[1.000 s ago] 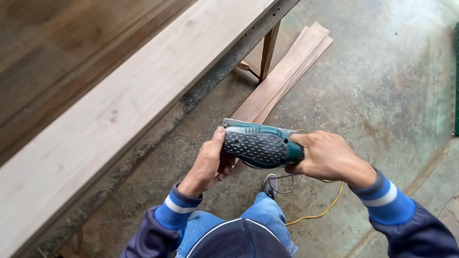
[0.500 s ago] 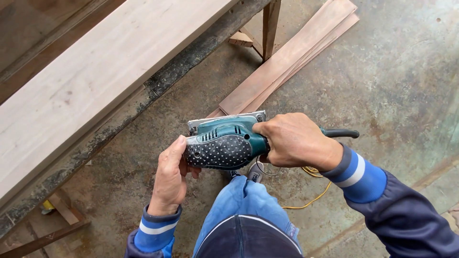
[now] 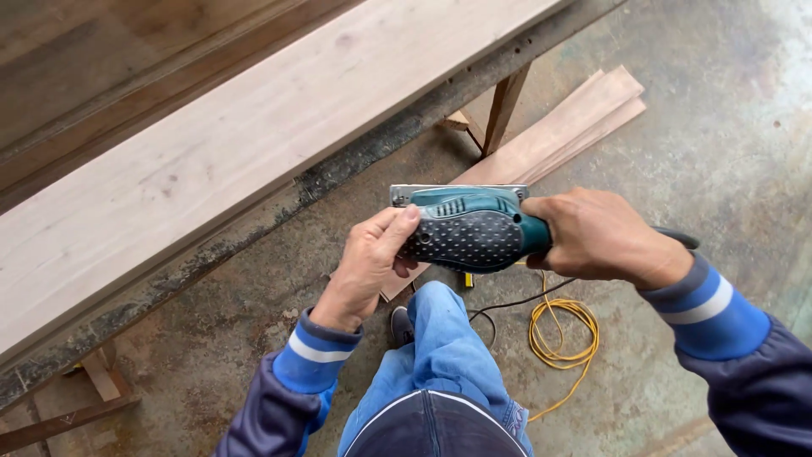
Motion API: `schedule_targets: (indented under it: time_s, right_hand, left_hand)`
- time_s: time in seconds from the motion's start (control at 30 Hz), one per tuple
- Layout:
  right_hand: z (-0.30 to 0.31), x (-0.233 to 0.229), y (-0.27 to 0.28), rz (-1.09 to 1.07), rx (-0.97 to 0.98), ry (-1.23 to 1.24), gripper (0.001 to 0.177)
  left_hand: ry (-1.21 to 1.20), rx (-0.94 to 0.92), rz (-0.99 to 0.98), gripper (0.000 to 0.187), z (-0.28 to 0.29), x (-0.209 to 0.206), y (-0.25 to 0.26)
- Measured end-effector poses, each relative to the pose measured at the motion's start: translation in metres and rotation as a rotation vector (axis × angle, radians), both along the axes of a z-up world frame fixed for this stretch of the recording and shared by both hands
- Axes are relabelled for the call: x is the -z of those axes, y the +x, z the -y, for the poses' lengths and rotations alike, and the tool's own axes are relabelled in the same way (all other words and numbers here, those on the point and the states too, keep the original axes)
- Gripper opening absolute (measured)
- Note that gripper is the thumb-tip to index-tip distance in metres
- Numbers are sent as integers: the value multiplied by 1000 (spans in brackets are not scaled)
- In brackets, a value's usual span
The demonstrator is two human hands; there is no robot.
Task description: Sanding a long wooden plank using an electric orbital sander.
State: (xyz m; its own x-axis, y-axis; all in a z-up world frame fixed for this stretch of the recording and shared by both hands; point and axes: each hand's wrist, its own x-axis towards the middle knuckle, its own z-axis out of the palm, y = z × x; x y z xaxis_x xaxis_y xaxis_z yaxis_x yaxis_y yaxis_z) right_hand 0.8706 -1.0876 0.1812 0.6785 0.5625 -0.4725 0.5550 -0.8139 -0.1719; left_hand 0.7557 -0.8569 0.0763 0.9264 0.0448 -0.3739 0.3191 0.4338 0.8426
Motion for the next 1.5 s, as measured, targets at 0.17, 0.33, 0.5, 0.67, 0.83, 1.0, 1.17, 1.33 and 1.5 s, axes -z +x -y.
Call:
schedule_targets:
  time_s: [0.17,0.33,0.5,0.67,0.83,1.0,1.17,1.33,1.5]
  right_hand:
    - [11,-7,21,57,2,-69,38]
    - [10,1,47,13,-5,-88,37]
    - [-7,15,103,-25,-54,-95,37]
    - [-34,21,187,-134,-77,-76,45]
    - [-53,32,293,-78,-120,-202,38]
    - [-66,38,386,21,-184,-275,46]
    - [-63,63,454,-5,-199,-279,40]
    - [-73,86,486,-70,-205,-282,47]
    - [-80,97,490,-188,-165,-256,43]
  left_hand:
    - [-112,3,36,30,17,1,24]
    - [21,45,-34,36,24,22,42]
    - [22,1,-60,31,10,9,89]
    - [63,-65,-48,33,-8,17,169]
    - [280,-30,-35,44,-24,18,259]
    - [391,-64,-28,54,-20,36,344]
    - [500,-34,-41,65,-16,66,413]
    - [634,-55,-66,80,-10,85,444]
    - [702,-74,-87,84,-12,91,447]
